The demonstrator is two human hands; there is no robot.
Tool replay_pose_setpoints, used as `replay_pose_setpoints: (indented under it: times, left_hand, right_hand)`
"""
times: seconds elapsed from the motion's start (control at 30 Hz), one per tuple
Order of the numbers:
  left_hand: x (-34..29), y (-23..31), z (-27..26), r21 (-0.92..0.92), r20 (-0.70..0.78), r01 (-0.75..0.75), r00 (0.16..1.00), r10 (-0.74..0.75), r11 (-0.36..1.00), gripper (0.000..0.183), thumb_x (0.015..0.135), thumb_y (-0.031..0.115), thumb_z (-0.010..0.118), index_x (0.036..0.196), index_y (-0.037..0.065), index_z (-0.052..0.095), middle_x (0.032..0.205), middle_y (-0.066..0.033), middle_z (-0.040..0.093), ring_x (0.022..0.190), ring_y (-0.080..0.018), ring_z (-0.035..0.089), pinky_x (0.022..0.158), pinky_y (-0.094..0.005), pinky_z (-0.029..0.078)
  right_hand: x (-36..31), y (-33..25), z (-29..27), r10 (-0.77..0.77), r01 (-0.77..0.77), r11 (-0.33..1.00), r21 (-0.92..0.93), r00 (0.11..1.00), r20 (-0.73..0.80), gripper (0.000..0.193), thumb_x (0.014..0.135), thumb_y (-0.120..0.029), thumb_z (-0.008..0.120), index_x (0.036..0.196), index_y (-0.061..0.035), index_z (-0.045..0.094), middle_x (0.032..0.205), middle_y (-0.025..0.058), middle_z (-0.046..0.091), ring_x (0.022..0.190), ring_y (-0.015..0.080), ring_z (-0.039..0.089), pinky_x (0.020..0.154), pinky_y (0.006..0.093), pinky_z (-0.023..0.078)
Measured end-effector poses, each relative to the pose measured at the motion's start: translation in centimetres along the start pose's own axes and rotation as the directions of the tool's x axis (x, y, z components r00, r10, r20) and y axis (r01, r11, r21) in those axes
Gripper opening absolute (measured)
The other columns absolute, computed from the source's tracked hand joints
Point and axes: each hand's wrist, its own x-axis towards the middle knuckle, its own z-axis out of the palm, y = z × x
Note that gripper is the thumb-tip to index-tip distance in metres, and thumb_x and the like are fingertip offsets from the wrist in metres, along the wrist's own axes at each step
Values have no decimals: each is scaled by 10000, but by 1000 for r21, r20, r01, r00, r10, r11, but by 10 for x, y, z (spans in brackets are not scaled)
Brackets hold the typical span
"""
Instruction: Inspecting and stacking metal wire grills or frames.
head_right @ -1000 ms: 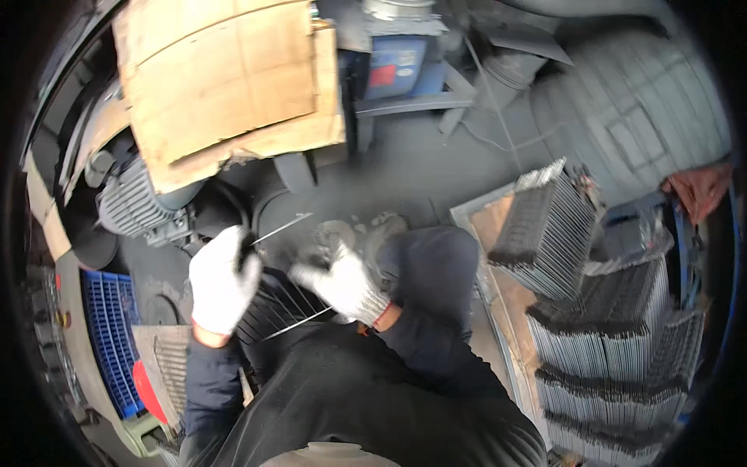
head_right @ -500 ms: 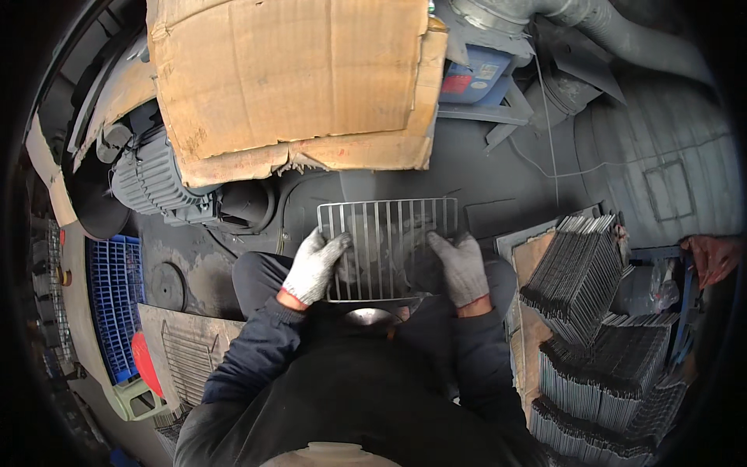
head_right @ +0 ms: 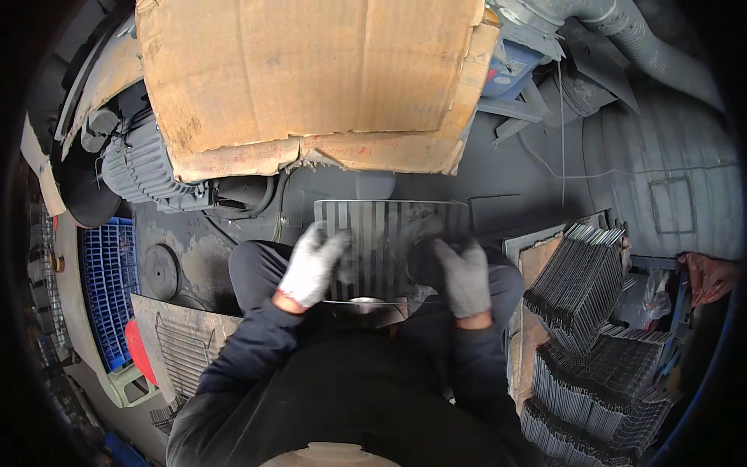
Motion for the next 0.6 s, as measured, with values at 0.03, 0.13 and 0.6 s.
replay_pose_setpoints:
  times: [0.03,0.13,0.6]
  left_hand:
    - [-7,6,-24,12,-23,88,996,-88,996,272,1063,211,694,1218,5,605,870,-36,661,711,-115,620,647,-306,553]
    - [-20,23,-68,-21,-159,98,982,-100,995,247,1074,197,645,1232,16,589,819,-36,658,581,-162,633,544,-329,571]
    - [-18,30,-69,-94,-167,152,972,-166,984,218,1072,207,681,1185,45,587,857,-39,658,620,-140,635,535,-288,562]
  right_hand:
    - [9,12,11,-44,52,995,-86,995,93,240,1028,-51,698,1256,21,695,1146,75,773,1010,160,724,908,320,593]
    - [24,39,62,52,5,974,-225,967,249,307,1029,-111,730,1322,-23,700,1215,58,756,1075,164,687,931,333,551]
    - [24,34,72,-35,61,993,-99,969,243,279,1048,-108,704,1308,-6,694,1187,58,755,1090,166,684,1000,350,530]
